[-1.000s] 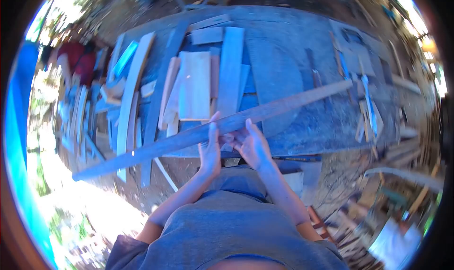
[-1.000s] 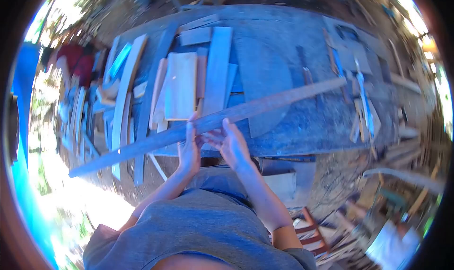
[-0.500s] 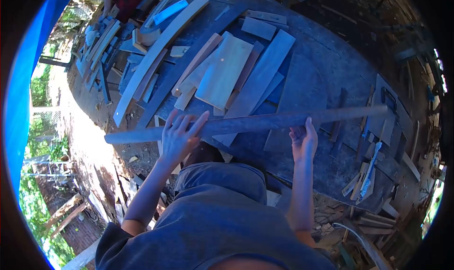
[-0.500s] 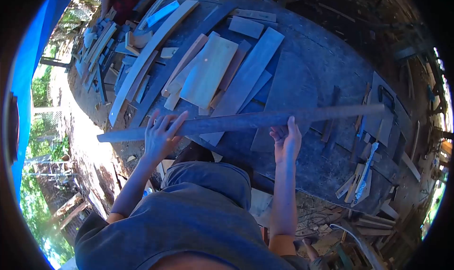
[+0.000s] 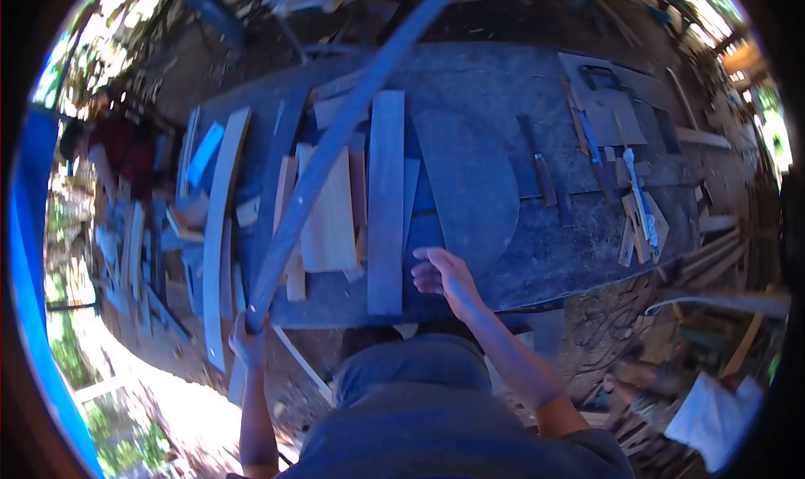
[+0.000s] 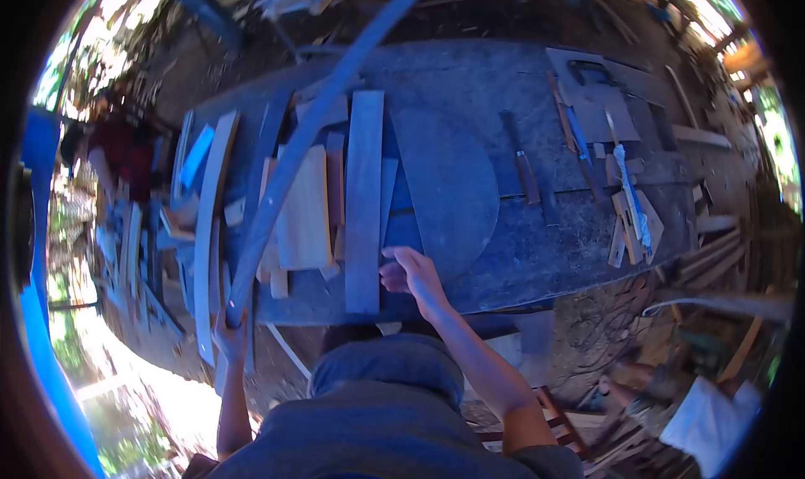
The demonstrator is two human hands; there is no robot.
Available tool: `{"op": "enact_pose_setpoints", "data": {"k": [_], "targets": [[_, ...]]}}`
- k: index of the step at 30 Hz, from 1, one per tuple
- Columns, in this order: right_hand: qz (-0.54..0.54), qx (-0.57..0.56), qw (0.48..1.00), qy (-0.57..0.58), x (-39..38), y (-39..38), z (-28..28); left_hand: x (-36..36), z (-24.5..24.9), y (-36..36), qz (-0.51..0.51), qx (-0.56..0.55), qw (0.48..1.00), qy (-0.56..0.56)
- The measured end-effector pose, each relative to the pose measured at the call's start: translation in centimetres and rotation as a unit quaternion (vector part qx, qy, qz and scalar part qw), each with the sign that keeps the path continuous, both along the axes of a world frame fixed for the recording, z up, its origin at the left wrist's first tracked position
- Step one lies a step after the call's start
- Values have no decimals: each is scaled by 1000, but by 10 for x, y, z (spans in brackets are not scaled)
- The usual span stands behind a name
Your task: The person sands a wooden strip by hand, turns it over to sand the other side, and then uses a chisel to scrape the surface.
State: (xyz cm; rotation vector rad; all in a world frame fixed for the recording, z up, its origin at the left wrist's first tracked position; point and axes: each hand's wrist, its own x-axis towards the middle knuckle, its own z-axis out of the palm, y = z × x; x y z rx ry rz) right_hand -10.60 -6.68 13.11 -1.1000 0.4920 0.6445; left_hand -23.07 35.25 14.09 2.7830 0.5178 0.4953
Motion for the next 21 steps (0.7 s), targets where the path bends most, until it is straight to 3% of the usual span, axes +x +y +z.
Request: {"op": "enact_pose_setpoints", "data": {"k": [3,9,11,14,15,18,20,21], "targets": [[-73,-47,996,12,-24,2,-22,1,3,55,16,-17,999,44],[-230,-132,964,0,-72,21,-40,7,-39,158,15,-42,996,81],[-229,-187,955,-17,-83,39,-35,13,-51,176,37,-45,990,130],[-123,-326,930,-113,-71,72,15,23,-70,184,-58,-41,991,116],[-127,-407,862,-274,-53,80,36,29,-94,195,-86,-59,988,111],[-179,-459,731,-471,-12,90,137,28,-121,206,-104,-101,981,130],[-184,-469,739,-448,-7,93,196,34,-129,191,-70,-14,987,146],[-180,-470,753,-424,-6,95,211,39,-129,185,-81,-22,987,136]]}}
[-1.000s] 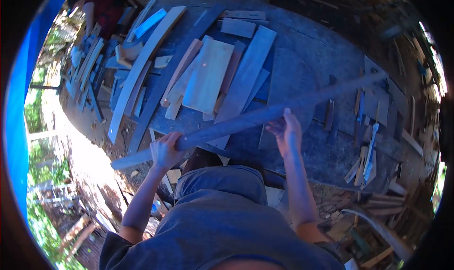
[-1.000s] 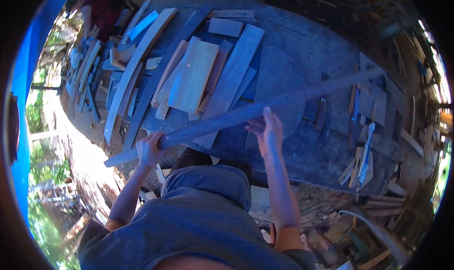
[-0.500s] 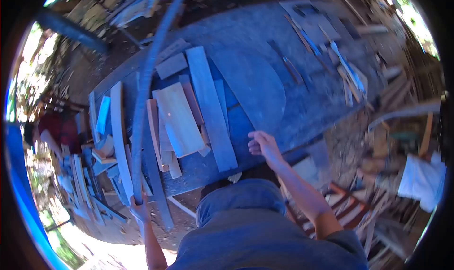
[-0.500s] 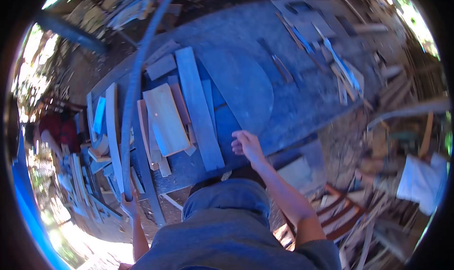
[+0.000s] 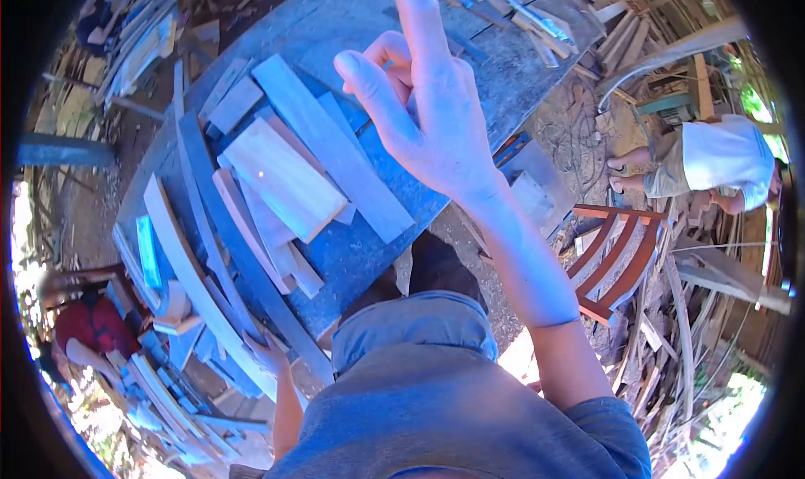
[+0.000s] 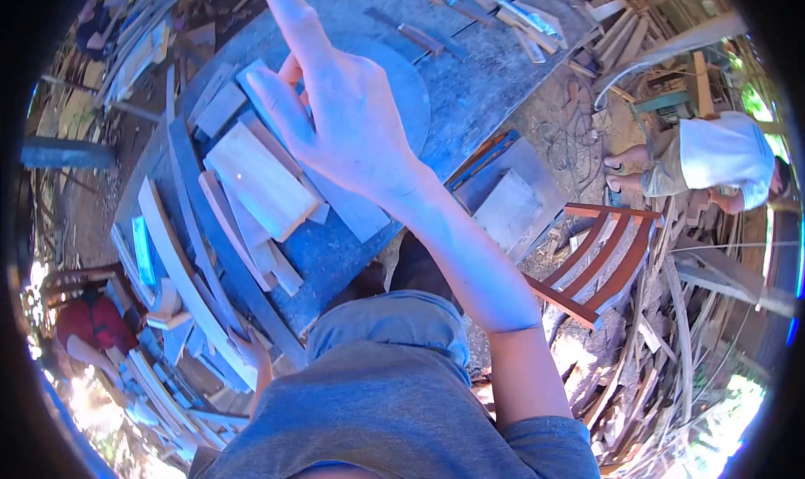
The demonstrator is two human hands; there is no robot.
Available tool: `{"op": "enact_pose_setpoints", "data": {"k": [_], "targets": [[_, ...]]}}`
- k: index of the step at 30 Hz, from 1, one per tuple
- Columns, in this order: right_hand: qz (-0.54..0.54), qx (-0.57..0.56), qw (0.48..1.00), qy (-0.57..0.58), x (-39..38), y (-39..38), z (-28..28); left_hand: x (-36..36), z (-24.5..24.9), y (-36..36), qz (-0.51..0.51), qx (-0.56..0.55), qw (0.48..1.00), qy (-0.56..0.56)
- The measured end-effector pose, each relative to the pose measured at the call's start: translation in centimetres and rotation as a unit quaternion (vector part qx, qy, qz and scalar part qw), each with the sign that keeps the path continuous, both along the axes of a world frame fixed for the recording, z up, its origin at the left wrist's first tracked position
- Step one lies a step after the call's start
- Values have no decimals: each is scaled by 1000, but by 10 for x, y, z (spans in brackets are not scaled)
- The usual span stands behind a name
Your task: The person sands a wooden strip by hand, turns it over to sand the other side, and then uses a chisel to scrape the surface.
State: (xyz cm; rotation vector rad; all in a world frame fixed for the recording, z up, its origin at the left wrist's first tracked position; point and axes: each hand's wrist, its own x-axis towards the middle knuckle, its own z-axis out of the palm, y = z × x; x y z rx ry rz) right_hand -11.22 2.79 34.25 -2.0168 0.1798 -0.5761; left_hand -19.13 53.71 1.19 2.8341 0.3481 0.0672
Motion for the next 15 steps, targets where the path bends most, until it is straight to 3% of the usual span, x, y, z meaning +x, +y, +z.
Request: {"op": "enact_pose_setpoints", "data": {"k": [1,4,6,7,8,10,12,15], "targets": [[-15,-73,988,-134,2,6,-12,2,6,-5,-21,41,999,-22],[-26,-97,994,-32,-20,0,-76,6,30,-32,-53,107,990,-72],[-82,-81,989,90,-43,6,-161,12,50,-51,-231,30,971,-62],[-78,-66,973,208,-60,13,-196,10,50,-60,-265,6,964,-34],[-66,-103,969,214,-78,23,-238,6,43,-72,-294,-18,955,-6],[-38,-133,966,220,-109,46,-286,-4,18,-101,-237,-129,963,-14],[-36,-212,935,282,-133,67,-303,-12,-12,-113,-186,-87,979,-13],[-2,-269,902,338,-153,80,-308,-12,-17,-125,-149,-42,988,-20]]}}
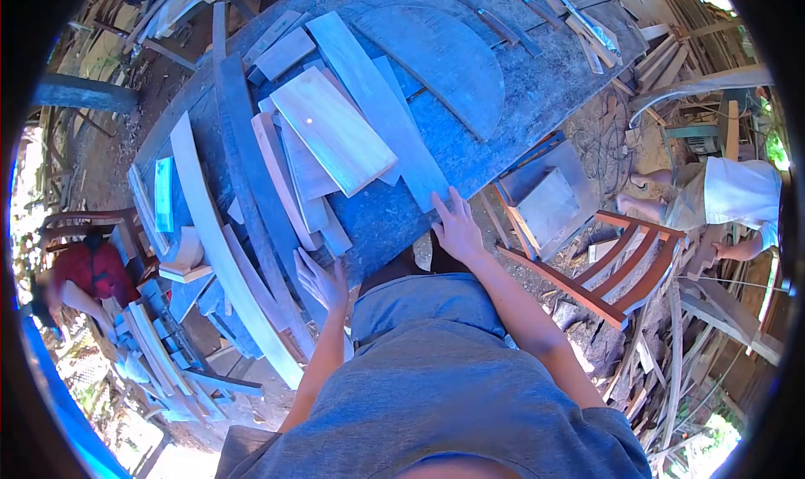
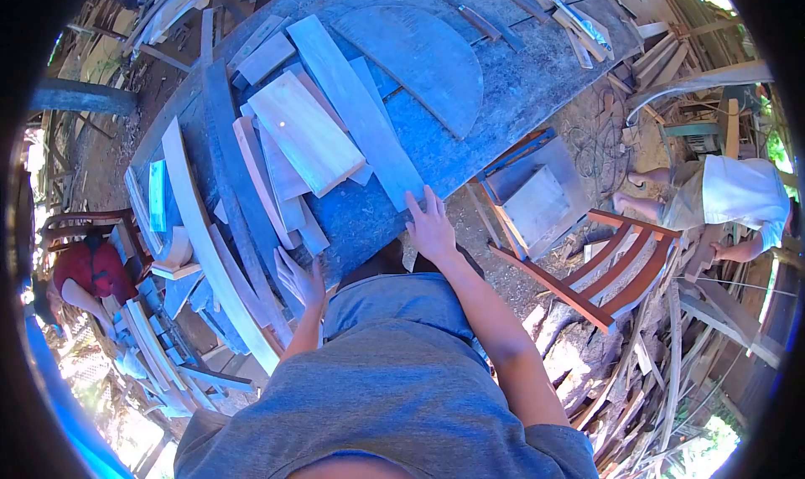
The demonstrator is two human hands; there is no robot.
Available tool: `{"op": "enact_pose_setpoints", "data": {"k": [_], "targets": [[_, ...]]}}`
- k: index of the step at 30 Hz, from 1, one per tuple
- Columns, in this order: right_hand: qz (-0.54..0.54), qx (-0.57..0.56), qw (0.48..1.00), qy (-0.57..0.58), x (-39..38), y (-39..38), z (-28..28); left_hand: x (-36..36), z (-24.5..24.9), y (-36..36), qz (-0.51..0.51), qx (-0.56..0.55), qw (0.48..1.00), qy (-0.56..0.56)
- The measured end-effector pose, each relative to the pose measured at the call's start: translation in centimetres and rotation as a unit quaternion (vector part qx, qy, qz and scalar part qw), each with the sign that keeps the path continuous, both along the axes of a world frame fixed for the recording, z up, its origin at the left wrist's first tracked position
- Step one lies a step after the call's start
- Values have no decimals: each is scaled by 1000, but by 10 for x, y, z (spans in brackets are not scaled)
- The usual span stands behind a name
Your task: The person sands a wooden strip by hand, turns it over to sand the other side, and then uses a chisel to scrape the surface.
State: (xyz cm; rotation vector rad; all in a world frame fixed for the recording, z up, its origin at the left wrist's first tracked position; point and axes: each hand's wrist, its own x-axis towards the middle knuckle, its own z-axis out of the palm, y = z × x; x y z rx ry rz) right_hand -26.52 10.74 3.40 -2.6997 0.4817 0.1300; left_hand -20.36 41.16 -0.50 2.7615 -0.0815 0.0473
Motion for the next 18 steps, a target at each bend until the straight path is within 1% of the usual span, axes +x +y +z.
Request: {"op": "enact_pose_setpoints", "data": {"k": [1,2,3,4,5,6,7,9,10,11,13,14,15,17,18], "targets": [[3,-2,1000,1,-3,-1,2,0,1,-4,35,16,999,-3],[-7,32,999,25,-4,-3,5,2,-1,-1,67,-5,998,0],[-16,67,996,51,-4,-3,9,3,0,3,71,-5,997,-1],[-12,69,996,51,-3,-6,12,2,1,8,43,20,999,0],[-14,80,994,79,1,-9,14,3,3,14,13,46,999,2],[-16,90,990,107,3,-12,16,4,-1,20,35,73,997,6],[-13,91,990,108,5,-13,14,5,-5,29,37,74,997,6],[-6,77,991,107,5,-18,12,5,-8,45,87,67,994,6],[-2,76,991,106,5,-20,11,5,-8,50,60,76,995,-7],[-8,83,990,110,5,-19,9,7,-9,53,62,78,995,-9],[-13,93,989,115,2,-15,9,13,-3,54,18,90,996,22],[-20,83,991,106,1,-13,9,14,0,53,4,89,996,-11],[-27,73,992,96,1,-11,8,15,3,52,8,91,996,-11],[-22,72,993,91,0,-11,7,18,10,50,38,41,998,34],[-23,69,994,86,0,-11,8,20,13,50,41,41,998,35]]}}
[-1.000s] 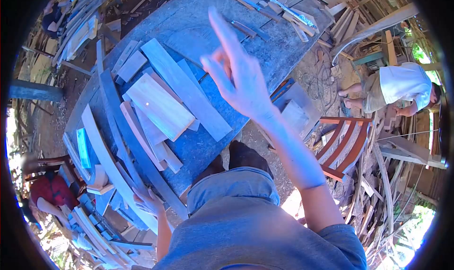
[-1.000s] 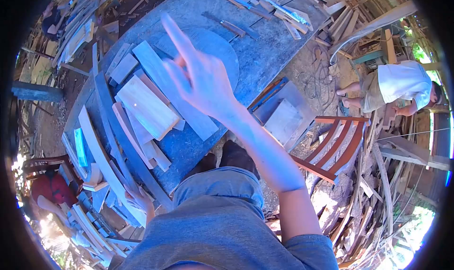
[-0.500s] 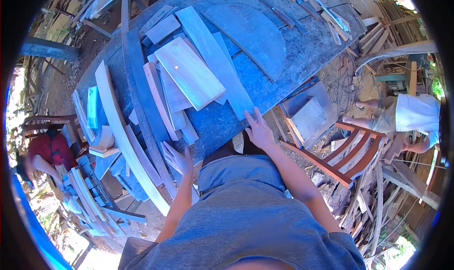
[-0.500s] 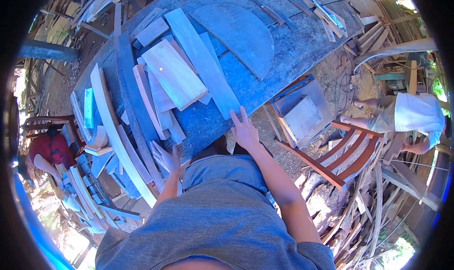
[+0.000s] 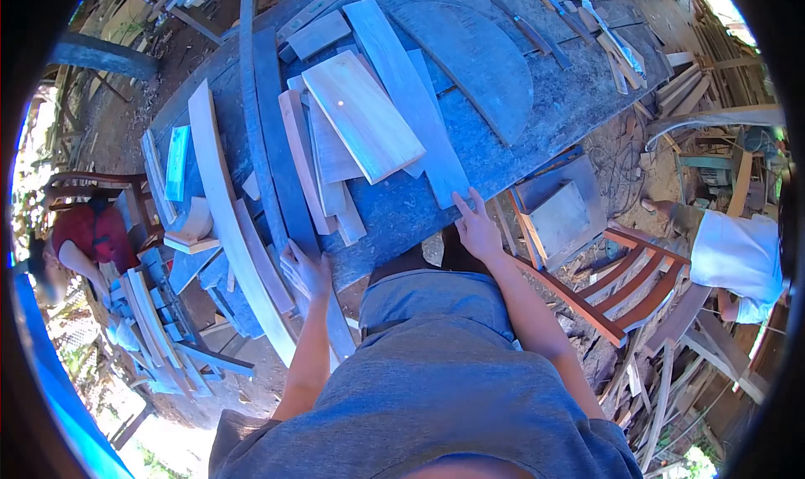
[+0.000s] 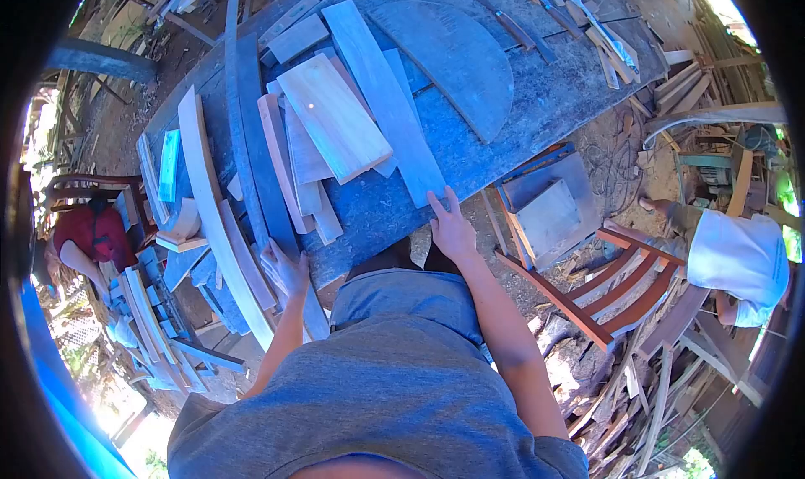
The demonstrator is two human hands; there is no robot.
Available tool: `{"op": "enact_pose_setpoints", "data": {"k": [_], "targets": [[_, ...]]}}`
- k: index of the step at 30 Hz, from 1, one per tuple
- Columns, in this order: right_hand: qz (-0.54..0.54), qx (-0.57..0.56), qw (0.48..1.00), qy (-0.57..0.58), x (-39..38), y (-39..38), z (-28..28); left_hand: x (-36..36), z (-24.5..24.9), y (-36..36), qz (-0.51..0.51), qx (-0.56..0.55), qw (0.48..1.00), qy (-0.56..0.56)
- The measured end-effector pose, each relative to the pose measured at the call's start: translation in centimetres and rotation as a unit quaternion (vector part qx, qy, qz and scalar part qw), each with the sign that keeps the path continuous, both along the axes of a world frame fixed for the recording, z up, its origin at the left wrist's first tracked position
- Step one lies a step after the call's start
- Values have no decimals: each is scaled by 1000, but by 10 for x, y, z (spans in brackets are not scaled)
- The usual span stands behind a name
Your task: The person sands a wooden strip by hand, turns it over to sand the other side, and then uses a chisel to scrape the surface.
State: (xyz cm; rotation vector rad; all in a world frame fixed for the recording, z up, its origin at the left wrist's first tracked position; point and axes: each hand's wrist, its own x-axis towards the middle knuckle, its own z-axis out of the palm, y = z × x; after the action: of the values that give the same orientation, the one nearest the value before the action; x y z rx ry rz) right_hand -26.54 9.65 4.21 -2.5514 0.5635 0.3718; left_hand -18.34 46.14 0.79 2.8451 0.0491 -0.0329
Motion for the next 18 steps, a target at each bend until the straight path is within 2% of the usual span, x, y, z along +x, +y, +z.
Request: {"op": "enact_pose_setpoints", "data": {"k": [6,12,18], "targets": [[4,25,1000,17,1,-6,-4,5,9,9,24,-41,999,-2],[3,10,999,35,8,-7,10,7,13,15,-35,-5,999,-2],[32,11,999,0,6,-15,-3,12,15,28,-64,-5,998,6]]}}
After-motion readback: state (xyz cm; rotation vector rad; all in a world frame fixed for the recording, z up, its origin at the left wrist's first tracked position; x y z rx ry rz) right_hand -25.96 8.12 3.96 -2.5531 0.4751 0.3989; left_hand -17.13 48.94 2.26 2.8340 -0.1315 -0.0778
